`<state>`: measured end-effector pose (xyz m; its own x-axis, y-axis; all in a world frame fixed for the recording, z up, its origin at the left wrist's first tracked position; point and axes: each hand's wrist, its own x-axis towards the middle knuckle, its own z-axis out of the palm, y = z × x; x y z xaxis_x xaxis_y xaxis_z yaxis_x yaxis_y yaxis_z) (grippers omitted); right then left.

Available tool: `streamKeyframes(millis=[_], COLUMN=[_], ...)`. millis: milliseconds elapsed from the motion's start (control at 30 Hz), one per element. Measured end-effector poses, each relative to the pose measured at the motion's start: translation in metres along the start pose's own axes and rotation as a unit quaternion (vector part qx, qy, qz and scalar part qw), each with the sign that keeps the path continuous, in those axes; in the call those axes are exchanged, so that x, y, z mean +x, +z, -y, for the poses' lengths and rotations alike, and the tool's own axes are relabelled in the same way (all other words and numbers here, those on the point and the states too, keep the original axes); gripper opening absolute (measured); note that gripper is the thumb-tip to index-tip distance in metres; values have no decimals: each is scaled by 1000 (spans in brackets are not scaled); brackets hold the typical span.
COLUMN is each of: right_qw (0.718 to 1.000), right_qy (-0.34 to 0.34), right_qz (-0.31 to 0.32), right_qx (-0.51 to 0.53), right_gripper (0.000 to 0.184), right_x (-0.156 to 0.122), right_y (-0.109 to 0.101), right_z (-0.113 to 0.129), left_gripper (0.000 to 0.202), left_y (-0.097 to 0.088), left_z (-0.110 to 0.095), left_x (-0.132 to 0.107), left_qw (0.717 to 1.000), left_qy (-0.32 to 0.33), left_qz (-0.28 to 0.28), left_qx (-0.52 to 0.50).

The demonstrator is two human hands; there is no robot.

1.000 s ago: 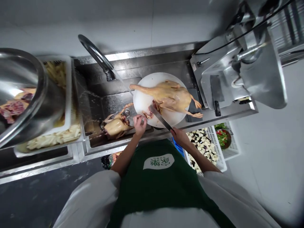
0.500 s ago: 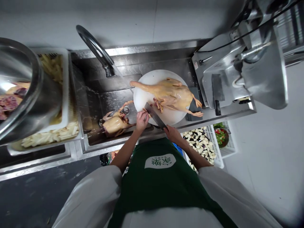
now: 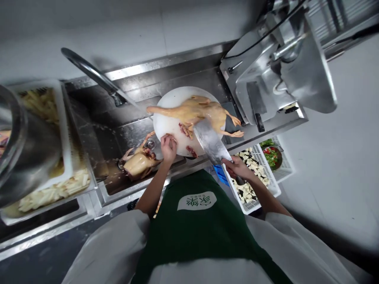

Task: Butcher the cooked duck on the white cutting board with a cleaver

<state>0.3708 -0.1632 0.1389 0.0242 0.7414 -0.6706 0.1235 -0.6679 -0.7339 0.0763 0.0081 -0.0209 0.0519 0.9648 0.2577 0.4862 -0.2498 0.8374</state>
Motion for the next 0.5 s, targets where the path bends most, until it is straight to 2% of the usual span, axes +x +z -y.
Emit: streamKeyframes(millis=[100, 200, 300, 400, 500], right_qw=[988, 973, 958, 944, 933], right_qy=[-25, -69, -117, -158, -184], right_qz=[8, 11, 5, -7, -11], right_qx=[149, 219, 264, 290, 311], right_gripper=[53, 50, 47, 45, 46], right_x=[-2, -7, -12, -16, -19], right_y=[-3, -6, -6, -5, -6], right_z=[18, 36, 48, 59, 68], left_gripper=[36, 56, 75, 59, 40], left_y=[25, 55, 75, 79, 71], left_z=[-20, -48, -68, -70, -57], left_x=[12, 18, 20, 26, 36], left_qw=[998, 984, 966, 961, 962], left_qy=[-4, -2, -34, -52, -34], left_qz=[48, 125, 142, 127, 128], left_qx=[30, 125, 213, 241, 238])
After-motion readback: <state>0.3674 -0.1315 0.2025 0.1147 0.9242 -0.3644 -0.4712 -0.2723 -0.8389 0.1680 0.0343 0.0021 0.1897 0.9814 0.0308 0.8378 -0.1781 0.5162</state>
